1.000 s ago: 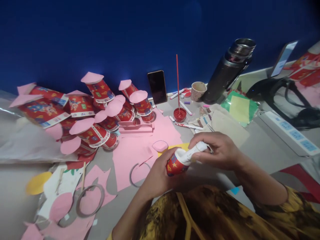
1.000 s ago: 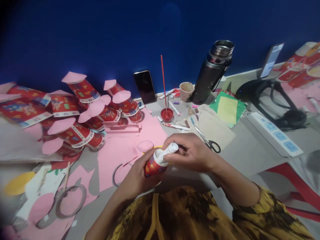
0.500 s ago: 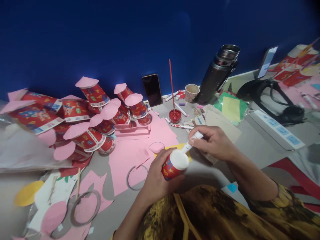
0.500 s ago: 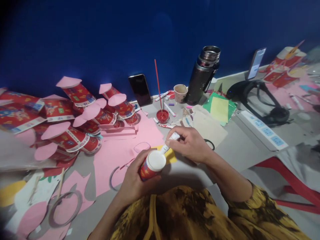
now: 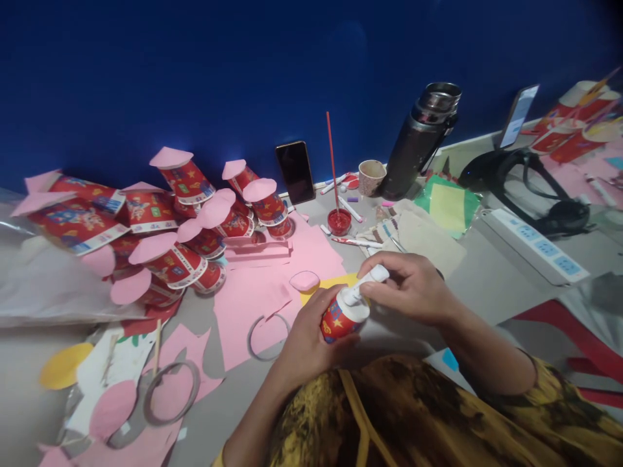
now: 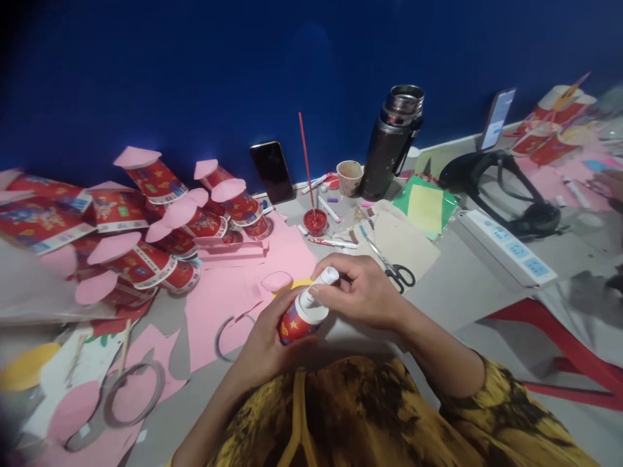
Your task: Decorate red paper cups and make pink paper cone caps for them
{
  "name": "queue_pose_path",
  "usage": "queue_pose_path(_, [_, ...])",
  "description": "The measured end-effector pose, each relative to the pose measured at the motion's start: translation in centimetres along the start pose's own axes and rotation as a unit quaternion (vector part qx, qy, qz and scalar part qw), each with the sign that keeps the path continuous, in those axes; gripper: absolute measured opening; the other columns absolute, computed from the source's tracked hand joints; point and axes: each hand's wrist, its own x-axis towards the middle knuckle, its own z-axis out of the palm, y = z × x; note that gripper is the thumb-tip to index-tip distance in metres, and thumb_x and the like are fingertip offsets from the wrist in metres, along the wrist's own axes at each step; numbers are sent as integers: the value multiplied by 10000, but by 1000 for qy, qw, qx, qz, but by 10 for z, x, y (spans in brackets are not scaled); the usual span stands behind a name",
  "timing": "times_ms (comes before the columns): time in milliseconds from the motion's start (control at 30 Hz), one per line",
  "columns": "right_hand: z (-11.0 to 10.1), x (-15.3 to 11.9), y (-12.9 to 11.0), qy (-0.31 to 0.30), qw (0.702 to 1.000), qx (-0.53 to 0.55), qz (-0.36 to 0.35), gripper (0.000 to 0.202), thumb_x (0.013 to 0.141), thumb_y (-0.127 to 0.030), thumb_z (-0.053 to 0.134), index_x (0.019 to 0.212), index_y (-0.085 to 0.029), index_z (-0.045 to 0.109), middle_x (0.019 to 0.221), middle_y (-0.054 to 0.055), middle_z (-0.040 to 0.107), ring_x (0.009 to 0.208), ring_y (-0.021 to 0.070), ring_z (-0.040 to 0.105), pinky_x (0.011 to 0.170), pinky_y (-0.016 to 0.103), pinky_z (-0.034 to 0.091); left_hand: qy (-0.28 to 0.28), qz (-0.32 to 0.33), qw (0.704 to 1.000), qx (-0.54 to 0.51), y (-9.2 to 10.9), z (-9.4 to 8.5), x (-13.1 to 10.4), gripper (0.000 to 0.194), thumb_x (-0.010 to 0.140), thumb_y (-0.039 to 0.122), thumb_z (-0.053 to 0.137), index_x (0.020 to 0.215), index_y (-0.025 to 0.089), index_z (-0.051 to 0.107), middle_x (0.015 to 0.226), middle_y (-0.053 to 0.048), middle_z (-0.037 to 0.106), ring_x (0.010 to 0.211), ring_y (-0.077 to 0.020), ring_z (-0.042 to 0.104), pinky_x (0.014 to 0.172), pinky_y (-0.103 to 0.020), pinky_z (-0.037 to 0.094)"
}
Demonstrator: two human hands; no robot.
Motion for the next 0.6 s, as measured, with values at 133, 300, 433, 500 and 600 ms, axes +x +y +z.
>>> queue_pose_path(133, [0,2,-1,-15,1000,4,-6,125,828,-302,694,853,-193,749,577,-56,520,489,90,379,466,218,296,12,7,1000,9,-1,1,-1,648,841,426,810,1416,218,596,1408,-120,661,1292,-321,610,1126,-447,451])
queue_pose_path(300, [-12,0,3,-85,993,-31,-74,106,803,-238,707,870,-201,779,559,-64,531,476,87,400,480,220,319,-2,6,1000,-11,0,-1,0,614,836,423,816,1382,225,616,1362,-96,687,1238,-305,636,1098,-424,465])
queue_pose_path(433, [-14,2,4,-89,983,-65,-146,114,858,-235,696,925,-209,784,696,-14,696,564,119,550,571,231,425,-21,9,1000,9,6,-2,2,613,846,409,809,1398,233,609,1354,-98,683,1207,-304,645,1054,-412,488])
queue_pose_path(500, [-12,6,4,-85,976,-75,-187,122,881,-219,672,941,-208,778,789,13,748,654,140,615,645,243,462,-30,12,999,40,10,-2,2,598,857,383,799,1408,248,609,1325,-95,687,1181,-298,648,1018,-402,500])
queue_pose_path(600, [-11,12,4,-97,967,-91,-217,131,903,-204,643,942,-201,767,740,0,715,642,131,597,645,238,441,-42,15,995,90,15,-2,0,544,884,333,761,1405,279,615,1247,-73,696,1108,-273,659,937,-374,518])
